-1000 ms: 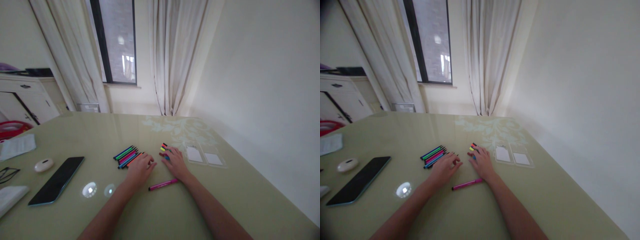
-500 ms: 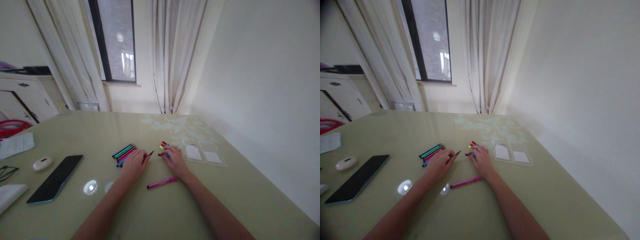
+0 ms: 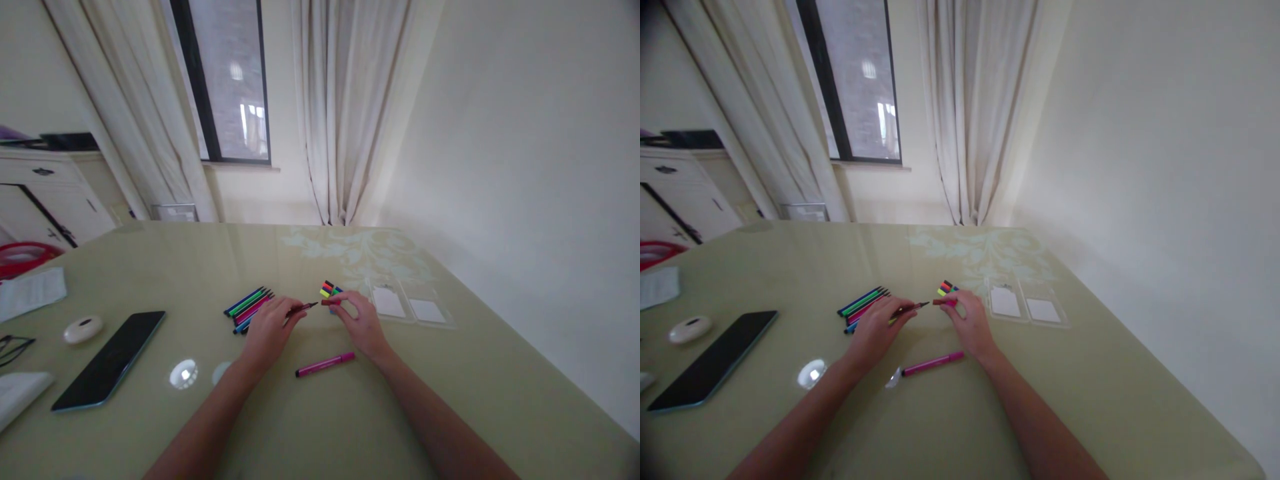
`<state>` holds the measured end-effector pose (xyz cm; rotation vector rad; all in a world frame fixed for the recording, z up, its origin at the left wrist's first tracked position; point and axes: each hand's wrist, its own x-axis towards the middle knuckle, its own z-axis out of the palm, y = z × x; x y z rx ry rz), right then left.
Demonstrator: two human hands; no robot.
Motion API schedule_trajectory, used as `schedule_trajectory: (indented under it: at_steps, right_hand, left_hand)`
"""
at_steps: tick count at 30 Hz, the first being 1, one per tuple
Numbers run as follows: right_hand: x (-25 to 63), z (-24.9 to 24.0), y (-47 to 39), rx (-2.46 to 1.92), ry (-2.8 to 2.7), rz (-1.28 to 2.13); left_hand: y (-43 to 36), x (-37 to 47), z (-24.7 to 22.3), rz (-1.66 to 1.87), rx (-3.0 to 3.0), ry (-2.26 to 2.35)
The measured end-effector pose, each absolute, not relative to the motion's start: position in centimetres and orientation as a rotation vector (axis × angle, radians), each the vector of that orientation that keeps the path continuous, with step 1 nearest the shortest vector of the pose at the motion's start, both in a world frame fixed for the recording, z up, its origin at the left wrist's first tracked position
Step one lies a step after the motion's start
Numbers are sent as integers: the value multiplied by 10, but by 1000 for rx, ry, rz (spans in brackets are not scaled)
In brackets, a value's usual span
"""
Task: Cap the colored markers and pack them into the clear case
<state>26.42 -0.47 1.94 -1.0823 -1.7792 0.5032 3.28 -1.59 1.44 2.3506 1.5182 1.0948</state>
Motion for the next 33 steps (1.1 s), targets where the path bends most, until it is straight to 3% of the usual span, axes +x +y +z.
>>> schedule_trajectory:
  at_steps: [33]
  right_hand:
    - [263, 19, -11, -893, -1805, 678]
  left_hand:
    - [-21, 39, 19, 1095, 2220, 1302]
